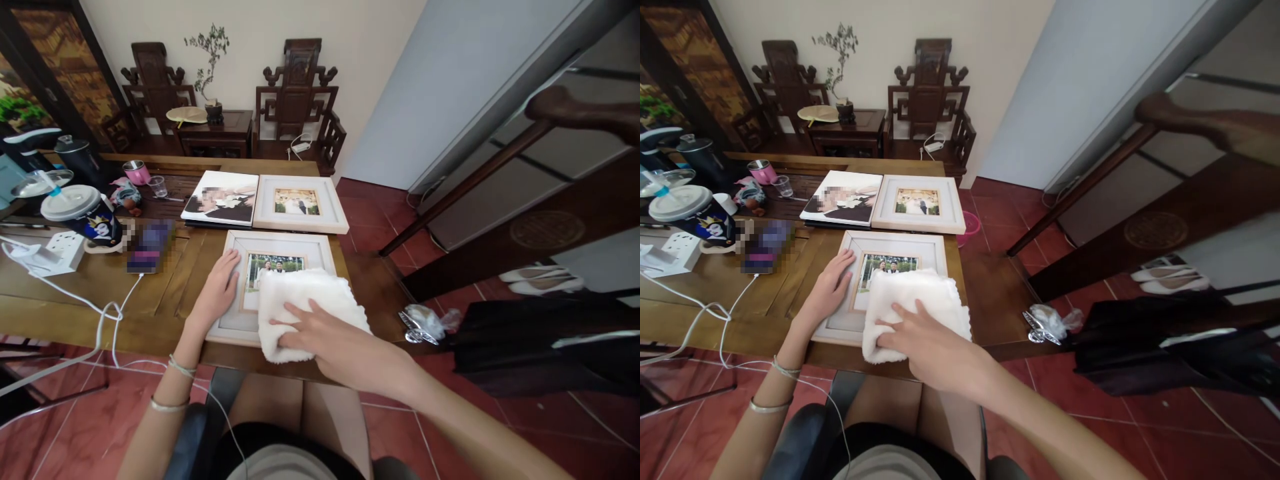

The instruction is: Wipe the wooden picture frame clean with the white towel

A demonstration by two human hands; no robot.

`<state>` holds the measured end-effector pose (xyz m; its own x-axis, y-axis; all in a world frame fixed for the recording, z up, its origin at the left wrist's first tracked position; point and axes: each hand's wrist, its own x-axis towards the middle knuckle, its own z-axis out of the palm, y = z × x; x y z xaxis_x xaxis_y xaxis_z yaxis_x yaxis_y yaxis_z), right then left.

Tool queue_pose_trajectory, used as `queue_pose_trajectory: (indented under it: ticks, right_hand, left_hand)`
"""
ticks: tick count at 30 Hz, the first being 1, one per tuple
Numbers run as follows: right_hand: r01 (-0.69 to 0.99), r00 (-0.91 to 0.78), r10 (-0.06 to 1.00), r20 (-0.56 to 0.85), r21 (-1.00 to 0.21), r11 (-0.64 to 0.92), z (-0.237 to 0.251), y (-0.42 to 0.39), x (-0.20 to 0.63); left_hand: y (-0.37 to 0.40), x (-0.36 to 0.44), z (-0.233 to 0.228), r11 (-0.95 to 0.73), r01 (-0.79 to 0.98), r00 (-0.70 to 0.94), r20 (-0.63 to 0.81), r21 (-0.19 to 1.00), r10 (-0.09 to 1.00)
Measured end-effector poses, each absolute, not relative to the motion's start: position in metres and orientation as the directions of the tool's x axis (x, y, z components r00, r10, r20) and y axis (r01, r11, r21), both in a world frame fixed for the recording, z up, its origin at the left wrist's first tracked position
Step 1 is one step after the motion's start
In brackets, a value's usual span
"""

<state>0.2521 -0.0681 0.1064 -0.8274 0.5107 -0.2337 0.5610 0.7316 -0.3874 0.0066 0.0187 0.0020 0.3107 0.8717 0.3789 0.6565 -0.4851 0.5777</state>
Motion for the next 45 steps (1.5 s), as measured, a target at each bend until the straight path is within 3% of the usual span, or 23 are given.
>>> queue_pose_trajectory:
  ticks: [10,20,23,34,45]
  right_hand:
    - [0.553,-0.829,0.539,-0.146,-0.354,0.755,0.083,-0.069,0.199]
    - [0.761,-0.645,0.708,-0.287,-0.327,0.561,0.103,-0.096,0.288]
    - [0.768,-0.636,0.710,-0.303,-0.338,0.544,0.101,-0.097,0.288]
    - [0.621,-0.767,0.630,-0.122,-0.387,0.681,0.080,-0.077,0.190]
    - [0.747,-0.632,0.759,-0.155,-0.381,0.545,0.091,-0.099,0.302]
  left_hand:
    - [0.021,0.004,0.003,-0.495,0.647,0.331,0.370,0.580,0.868]
    - [0.019,0.005,0.003,-0.499,0.659,0.331,0.380,0.562,0.864]
    - [0.019,0.006,0.001,-0.509,0.646,0.323,0.400,0.569,0.857]
    - [0.019,0.004,0.000,-0.487,0.642,0.299,0.392,0.591,0.870]
    - [0.020,0.003,0.000,-0.516,0.629,0.324,0.408,0.581,0.854]
